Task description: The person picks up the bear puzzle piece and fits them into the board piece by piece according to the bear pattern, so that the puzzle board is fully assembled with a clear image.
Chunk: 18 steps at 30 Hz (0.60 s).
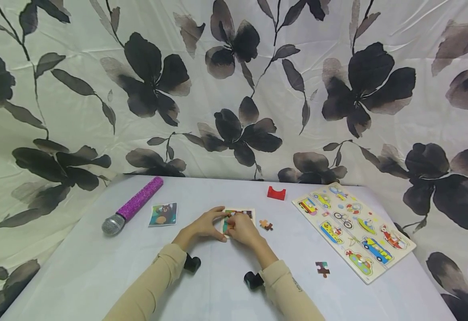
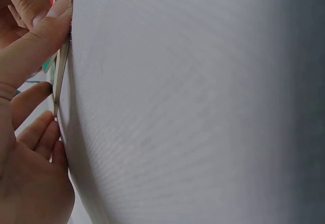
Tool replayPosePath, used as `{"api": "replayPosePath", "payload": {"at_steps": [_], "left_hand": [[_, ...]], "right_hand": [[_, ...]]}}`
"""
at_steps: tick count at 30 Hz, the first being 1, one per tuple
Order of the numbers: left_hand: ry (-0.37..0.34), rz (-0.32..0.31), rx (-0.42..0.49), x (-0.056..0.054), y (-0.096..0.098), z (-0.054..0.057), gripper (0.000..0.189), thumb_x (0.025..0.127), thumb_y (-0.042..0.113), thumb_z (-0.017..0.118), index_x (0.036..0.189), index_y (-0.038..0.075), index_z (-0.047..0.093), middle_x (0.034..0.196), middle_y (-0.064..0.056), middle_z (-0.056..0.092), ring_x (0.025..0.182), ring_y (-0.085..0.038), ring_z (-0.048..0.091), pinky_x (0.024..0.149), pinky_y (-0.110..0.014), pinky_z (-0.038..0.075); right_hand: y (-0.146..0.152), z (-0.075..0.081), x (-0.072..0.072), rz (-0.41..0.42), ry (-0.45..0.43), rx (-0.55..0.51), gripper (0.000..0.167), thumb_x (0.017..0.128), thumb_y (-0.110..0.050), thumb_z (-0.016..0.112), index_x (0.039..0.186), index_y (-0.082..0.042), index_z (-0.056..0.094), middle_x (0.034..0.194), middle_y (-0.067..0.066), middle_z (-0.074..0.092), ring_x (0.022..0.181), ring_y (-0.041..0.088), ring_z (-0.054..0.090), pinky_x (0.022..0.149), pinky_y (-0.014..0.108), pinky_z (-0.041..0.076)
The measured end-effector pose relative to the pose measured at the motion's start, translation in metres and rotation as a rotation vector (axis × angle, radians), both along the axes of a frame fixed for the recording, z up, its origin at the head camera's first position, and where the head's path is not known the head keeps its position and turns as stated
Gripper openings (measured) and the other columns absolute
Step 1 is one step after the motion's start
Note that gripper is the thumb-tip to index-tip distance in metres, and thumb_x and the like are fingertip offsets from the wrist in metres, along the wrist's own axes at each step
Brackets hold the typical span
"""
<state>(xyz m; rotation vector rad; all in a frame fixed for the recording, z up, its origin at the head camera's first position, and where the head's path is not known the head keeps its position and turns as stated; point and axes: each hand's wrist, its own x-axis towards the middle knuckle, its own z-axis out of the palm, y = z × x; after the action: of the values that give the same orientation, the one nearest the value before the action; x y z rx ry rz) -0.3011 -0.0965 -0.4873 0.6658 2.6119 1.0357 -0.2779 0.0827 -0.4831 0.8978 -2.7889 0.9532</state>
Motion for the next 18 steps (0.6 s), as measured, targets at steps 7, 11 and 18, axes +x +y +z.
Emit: {"api": "replayPosePath", "payload": {"at_steps": [7,11,18], "left_hand": [[0.0,0.012,-0.023,0.003,0.001,0.003,0.085,0.064,0.024,0.087,0.137,0.003,0.048,0.15,-0.018,0.029,0.136,-0.041,0.027,0.108,-0.053,0.029],[0.001,0.009,-0.015,0.004,0.001,0.003,0.085,0.064,0.024,0.088,0.136,0.002,0.048,0.15,-0.019,0.029,0.136,-0.041,0.027,0.108,-0.053,0.029],[0.016,0.008,-0.016,0.003,0.002,0.002,0.085,0.063,0.023,0.088,0.135,0.002,0.049,0.149,-0.019,0.031,0.136,-0.041,0.028,0.108,-0.053,0.029]], "right_hand": [[0.001,-0.001,0.003,0.032,0.104,0.124,0.029,0.08,-0.016,0.074,0.101,0.003,0.072,0.096,0.012,0.063,0.093,0.025,0.051,0.081,0.044,0.036],[0.001,0.003,0.008,0.023,0.084,0.215,0.03,0.083,-0.021,0.071,0.106,0.0,0.071,0.101,0.01,0.06,0.091,0.026,0.049,0.075,0.041,0.039],[-0.001,0.01,0.011,-0.002,0.043,0.291,0.032,0.087,-0.025,0.068,0.11,-0.004,0.07,0.105,0.008,0.057,0.093,0.027,0.046,0.072,0.04,0.041]]}}
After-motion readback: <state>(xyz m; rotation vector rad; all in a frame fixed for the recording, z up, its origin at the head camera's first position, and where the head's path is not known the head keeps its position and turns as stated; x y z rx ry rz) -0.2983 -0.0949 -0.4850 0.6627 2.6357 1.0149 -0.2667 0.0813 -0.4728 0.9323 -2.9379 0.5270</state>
